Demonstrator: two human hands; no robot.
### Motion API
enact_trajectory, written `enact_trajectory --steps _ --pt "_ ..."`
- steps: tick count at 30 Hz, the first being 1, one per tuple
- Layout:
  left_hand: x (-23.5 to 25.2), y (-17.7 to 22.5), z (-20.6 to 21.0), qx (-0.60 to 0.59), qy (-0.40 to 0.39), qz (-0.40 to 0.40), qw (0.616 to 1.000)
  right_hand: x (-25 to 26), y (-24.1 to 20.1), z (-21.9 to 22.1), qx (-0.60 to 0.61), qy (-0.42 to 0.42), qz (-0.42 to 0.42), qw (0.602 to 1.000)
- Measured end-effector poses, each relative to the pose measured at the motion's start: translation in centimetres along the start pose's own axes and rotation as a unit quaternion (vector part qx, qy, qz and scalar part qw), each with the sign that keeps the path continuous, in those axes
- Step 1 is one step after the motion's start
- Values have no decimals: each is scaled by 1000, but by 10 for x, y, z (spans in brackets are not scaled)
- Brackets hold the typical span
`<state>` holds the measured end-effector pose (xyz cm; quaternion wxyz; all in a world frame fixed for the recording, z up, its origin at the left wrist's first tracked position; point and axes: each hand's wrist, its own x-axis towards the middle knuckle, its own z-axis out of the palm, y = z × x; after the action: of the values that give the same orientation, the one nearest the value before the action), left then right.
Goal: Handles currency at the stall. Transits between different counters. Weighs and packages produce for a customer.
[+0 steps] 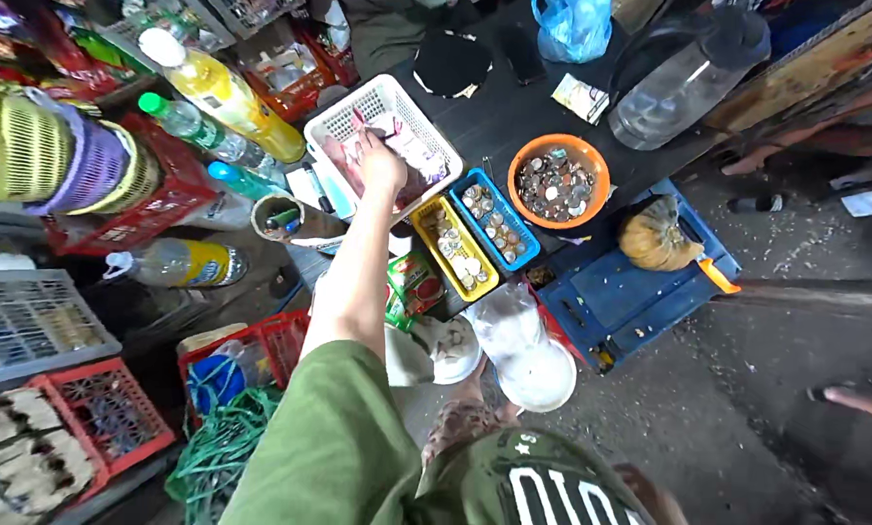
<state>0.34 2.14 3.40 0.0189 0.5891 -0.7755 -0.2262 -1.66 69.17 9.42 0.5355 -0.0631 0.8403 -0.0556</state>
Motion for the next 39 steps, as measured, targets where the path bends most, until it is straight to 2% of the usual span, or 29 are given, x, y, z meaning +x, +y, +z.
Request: enact_trajectory --steps 2,3,5,6,7,9,10,11,12,14,17,20,22,24,26,33,36,39 --pt "-43 21 -22 -48 57 56 996 25 4 0 -31 86 -111 990" --pt "-71 32 -28 -88 80 111 987 30 -14 -9 -47 123 -155 979" --pt "-142 51 -24 -200 70 254 944 32 -58 -28 21 182 -234 955" --pt "-185 59 -16 -264 12 314 912 31 -81 -35 98 185 -263 942" --pt "-229 65 -5 -324 -78 356 873 30 -101 -41 192 172 -293 921" --pt "-297 71 23 -412 -268 371 788 28 -131 -47 384 95 -316 863" --pt "-319 72 33 -436 -339 365 749 26 -141 -47 450 71 -309 835" --pt "-330 72 38 -440 -392 359 724 26 -147 -44 478 85 -299 821" --pt "-332 71 40 -421 -421 357 720 26 -151 -41 493 120 -280 815" --pt "-311 69 37 -339 -409 354 770 28 -148 -34 466 192 -243 829" --pt "-241 65 45 -180 -293 329 880 26 -128 -27 381 245 -219 864" --pt "-157 66 55 -41 -176 296 938 18 -108 -21 318 260 -204 889" --pt "-118 73 62 43 -167 280 944 15 -96 -15 290 261 -195 900" --pt "-99 86 68 135 -211 248 936 14 -89 -10 272 260 -194 906" --pt "-94 98 73 181 -244 227 925 12 -84 -5 262 253 -186 913" --pt "-100 113 79 264 -261 215 904 4 -72 -3 245 276 -179 912" --pt "-97 106 72 254 -269 202 907 2 -63 -2 243 294 -179 907" --pt "-83 96 52 102 -259 206 938 0 -53 1 241 302 -167 907"
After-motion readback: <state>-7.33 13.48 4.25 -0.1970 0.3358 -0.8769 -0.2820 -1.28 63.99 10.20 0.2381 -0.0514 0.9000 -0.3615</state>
